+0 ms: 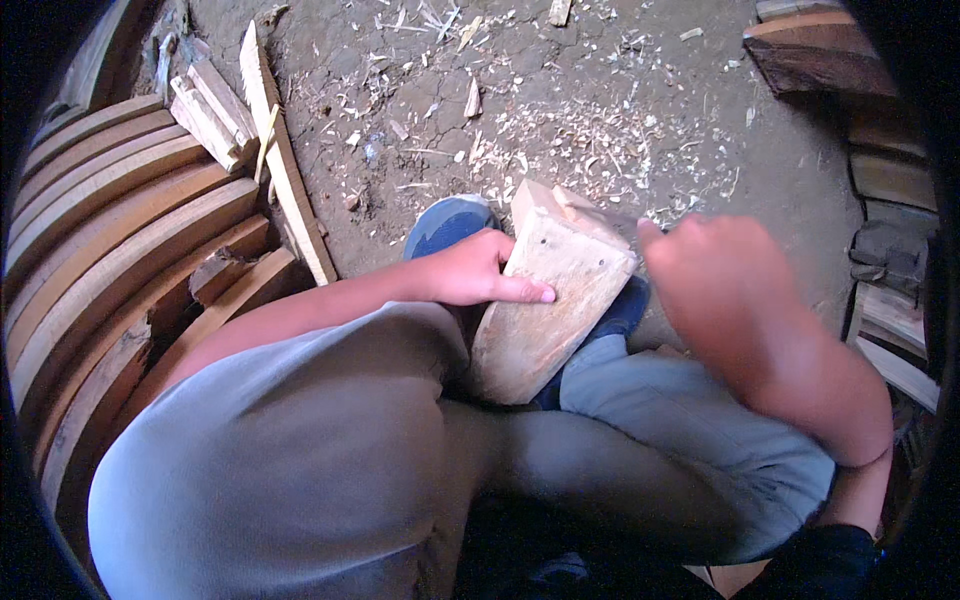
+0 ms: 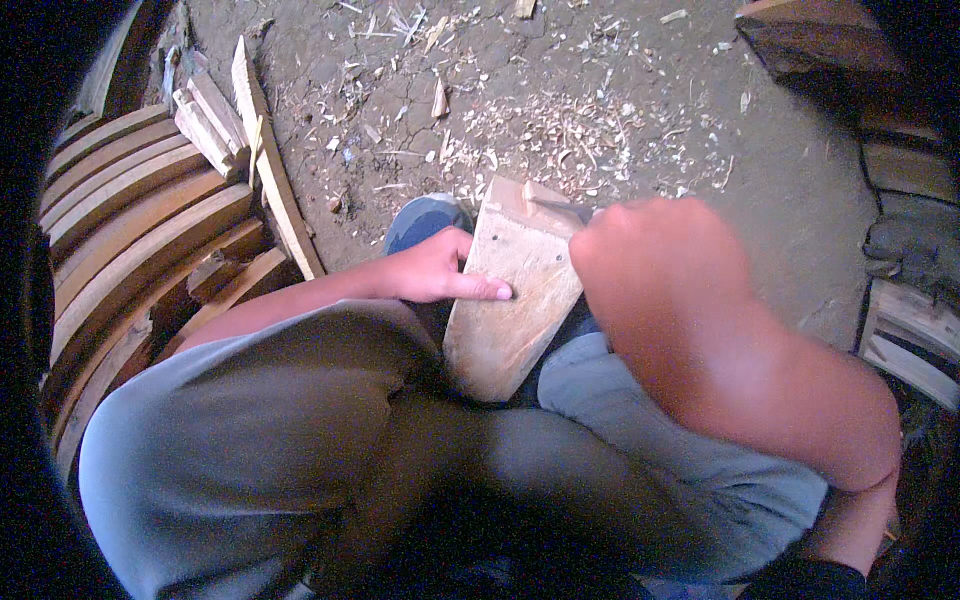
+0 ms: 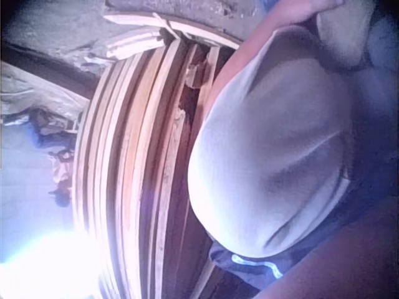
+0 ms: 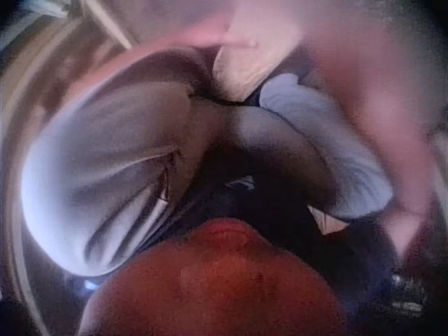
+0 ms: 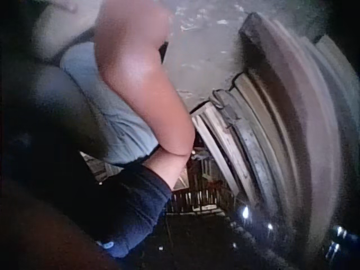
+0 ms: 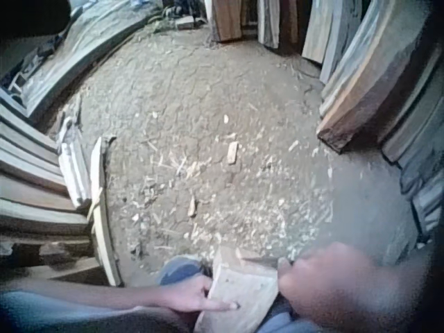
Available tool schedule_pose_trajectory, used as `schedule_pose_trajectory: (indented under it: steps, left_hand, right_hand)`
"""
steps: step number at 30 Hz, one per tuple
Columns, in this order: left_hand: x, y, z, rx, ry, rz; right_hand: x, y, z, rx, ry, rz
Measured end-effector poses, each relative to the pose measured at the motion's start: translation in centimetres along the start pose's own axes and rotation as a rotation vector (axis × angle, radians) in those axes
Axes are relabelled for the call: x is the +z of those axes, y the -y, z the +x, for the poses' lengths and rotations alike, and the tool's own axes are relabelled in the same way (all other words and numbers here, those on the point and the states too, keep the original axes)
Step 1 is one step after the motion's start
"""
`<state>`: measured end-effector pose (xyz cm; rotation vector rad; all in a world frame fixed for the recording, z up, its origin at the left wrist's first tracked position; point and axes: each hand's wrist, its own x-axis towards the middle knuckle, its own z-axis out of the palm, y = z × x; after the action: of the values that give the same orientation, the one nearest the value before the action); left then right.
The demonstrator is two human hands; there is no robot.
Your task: The person sits cross-legged and uses a chisel to carve a small wooden block held between their legs. They repeatedly chip away at the wood, creating shavings that fall to the ground.
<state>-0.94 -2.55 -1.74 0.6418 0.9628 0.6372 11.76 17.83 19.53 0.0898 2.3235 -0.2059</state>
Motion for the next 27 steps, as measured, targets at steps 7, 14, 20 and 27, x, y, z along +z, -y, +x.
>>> schedule_pose_trajectory:
  steps: [7, 14, 20, 27]
  left_hand:
    - [0.0, 0.5, -0.7, -0.002, -0.020, 0.010]
    - [0.4, 0.4, -0.4, 0.003, -0.010, 0.010]
    - [0.2, 0.1, -0.6, -0.014, -0.009, 0.024]
    - [0.0, 0.4, -0.3, -0.015, -0.005, 0.044]
  right_hand:
    - [-0.7, -0.2, 1.1, 0.015, 0.101, -0.002]
    - [0.2, -0.3, 1.4, 0.043, 0.144, -0.001]
    - [0.9, -1.0, 1.3, -0.016, 0.061, -0.014]
    - [1.3, -1.1, 0.9, 0.008, 0.032, 0.013]
